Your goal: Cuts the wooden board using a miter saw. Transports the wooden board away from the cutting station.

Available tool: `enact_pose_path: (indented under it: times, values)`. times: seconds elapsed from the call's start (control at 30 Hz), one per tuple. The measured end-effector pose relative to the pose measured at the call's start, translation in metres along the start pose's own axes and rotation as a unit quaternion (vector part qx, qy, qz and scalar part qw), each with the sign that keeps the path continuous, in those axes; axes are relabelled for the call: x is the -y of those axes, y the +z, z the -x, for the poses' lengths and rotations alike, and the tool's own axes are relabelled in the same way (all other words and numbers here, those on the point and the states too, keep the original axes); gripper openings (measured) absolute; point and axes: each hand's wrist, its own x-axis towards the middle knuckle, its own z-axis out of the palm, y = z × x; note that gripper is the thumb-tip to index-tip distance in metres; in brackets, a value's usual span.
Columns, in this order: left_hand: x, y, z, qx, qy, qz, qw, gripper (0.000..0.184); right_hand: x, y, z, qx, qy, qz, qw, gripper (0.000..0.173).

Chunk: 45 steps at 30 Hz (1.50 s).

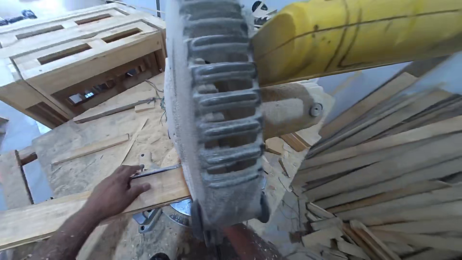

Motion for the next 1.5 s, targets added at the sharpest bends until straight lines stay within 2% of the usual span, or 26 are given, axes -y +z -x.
enact_pose_path:
  times: [0.07, 0.1, 0.17, 0.2, 0.27, 0.33, 0.37, 0.4, 0.47, 0.57, 0.67, 0.8, 0.9, 1.0, 1.07, 1.13, 1.17, 1.2, 1.27, 1.33, 1.4, 1.5]
  values:
    - [-0.006, -0.040, 0.004, 0.124, -0.065, 0.011, 0.990, 0.068, 0.003, -0.003, 0.005, 0.003, 0.004, 0.014, 1.000, 0.032]
    - [-0.014, -0.056, 0.003, 0.177, -0.095, 0.005, 0.980, 0.059, 0.010, -0.006, 0.006, 0.013, 0.027, 0.026, 0.999, 0.035]
    - [-0.025, -0.066, -0.007, 0.264, -0.117, -0.029, 0.957, 0.057, 0.027, -0.016, 0.007, 0.042, 0.086, 0.032, 0.995, 0.035]
    - [-0.027, -0.066, -0.011, 0.284, -0.122, -0.037, 0.950, 0.058, 0.010, -0.005, 0.002, 0.000, 0.034, 0.039, 0.999, 0.036]
    - [-0.024, -0.061, -0.014, 0.268, -0.107, -0.036, 0.957, 0.057, -0.031, 0.023, -0.017, -0.093, -0.065, 0.033, 0.993, 0.040]
    - [-0.013, -0.054, -0.009, 0.225, -0.059, -0.017, 0.972, 0.057, -0.028, 0.017, -0.015, -0.092, -0.098, -0.012, 0.991, 0.042]
    - [-0.009, -0.051, -0.006, 0.209, -0.053, -0.013, 0.976, 0.065, -0.027, 0.016, -0.013, -0.099, -0.112, -0.019, 0.989, 0.043]
    - [-0.011, -0.051, -0.003, 0.187, -0.049, 0.002, 0.981, 0.065, -0.030, 0.017, -0.014, -0.117, -0.129, -0.019, 0.985, 0.044]
    - [-0.034, -0.062, 0.001, 0.195, -0.069, 0.023, 0.978, 0.057, -0.034, 0.021, -0.016, -0.144, -0.154, -0.023, 0.977, 0.048]
    - [-0.038, -0.064, -0.004, 0.220, -0.071, 0.011, 0.973, 0.055, -0.027, 0.014, -0.012, -0.125, -0.139, -0.030, 0.982, 0.045]
    - [-0.017, -0.051, -0.017, 0.247, -0.100, -0.038, 0.963, 0.062, -0.006, -0.005, -0.008, -0.036, -0.040, -0.025, 0.998, 0.044]
    - [-0.013, -0.048, -0.019, 0.263, -0.115, -0.072, 0.955, 0.068, -0.018, 0.011, -0.013, -0.087, -0.078, -0.033, 0.993, 0.037]
    - [-0.011, -0.048, -0.019, 0.258, -0.104, -0.079, 0.957, 0.071, -0.015, 0.010, -0.011, -0.070, -0.051, -0.031, 0.996, 0.036]
    - [-0.008, -0.046, -0.017, 0.248, -0.100, -0.082, 0.960, 0.076, -0.047, 0.028, -0.022, -0.101, -0.074, -0.046, 0.991, 0.039]
    - [-0.007, -0.045, -0.018, 0.254, -0.096, -0.084, 0.959, 0.075, -0.094, 0.046, -0.036, -0.111, -0.096, -0.105, 0.984, 0.045]
    - [0.012, -0.031, -0.027, 0.239, -0.083, -0.088, 0.963, 0.081, -0.113, 0.053, -0.036, -0.081, -0.070, -0.153, 0.982, 0.066]
    - [0.017, -0.026, -0.029, 0.230, -0.083, -0.083, 0.966, 0.083, -0.100, 0.047, -0.027, -0.044, -0.035, -0.116, 0.992, 0.073]
    - [0.019, -0.025, -0.028, 0.217, -0.086, -0.072, 0.970, 0.082, -0.079, 0.038, -0.017, -0.011, -0.013, -0.059, 0.998, 0.073]
    - [0.015, -0.023, -0.018, 0.161, -0.087, -0.051, 0.982, 0.076, -0.052, 0.026, -0.002, -0.006, -0.022, 0.022, 0.999, 0.063]
    - [0.002, -0.016, -0.001, 0.075, -0.053, -0.039, 0.995, 0.069, -0.060, 0.030, -0.004, -0.070, -0.067, -0.028, 0.995, 0.061]
    - [-0.019, 0.008, 0.014, -0.033, 0.011, -0.023, 0.999, 0.054, -0.066, 0.031, -0.013, -0.099, -0.107, -0.065, 0.987, 0.060]
    - [-0.048, 0.037, 0.024, -0.171, 0.018, -0.040, 0.984, 0.060, -0.054, 0.030, -0.021, -0.124, -0.110, -0.032, 0.986, 0.037]
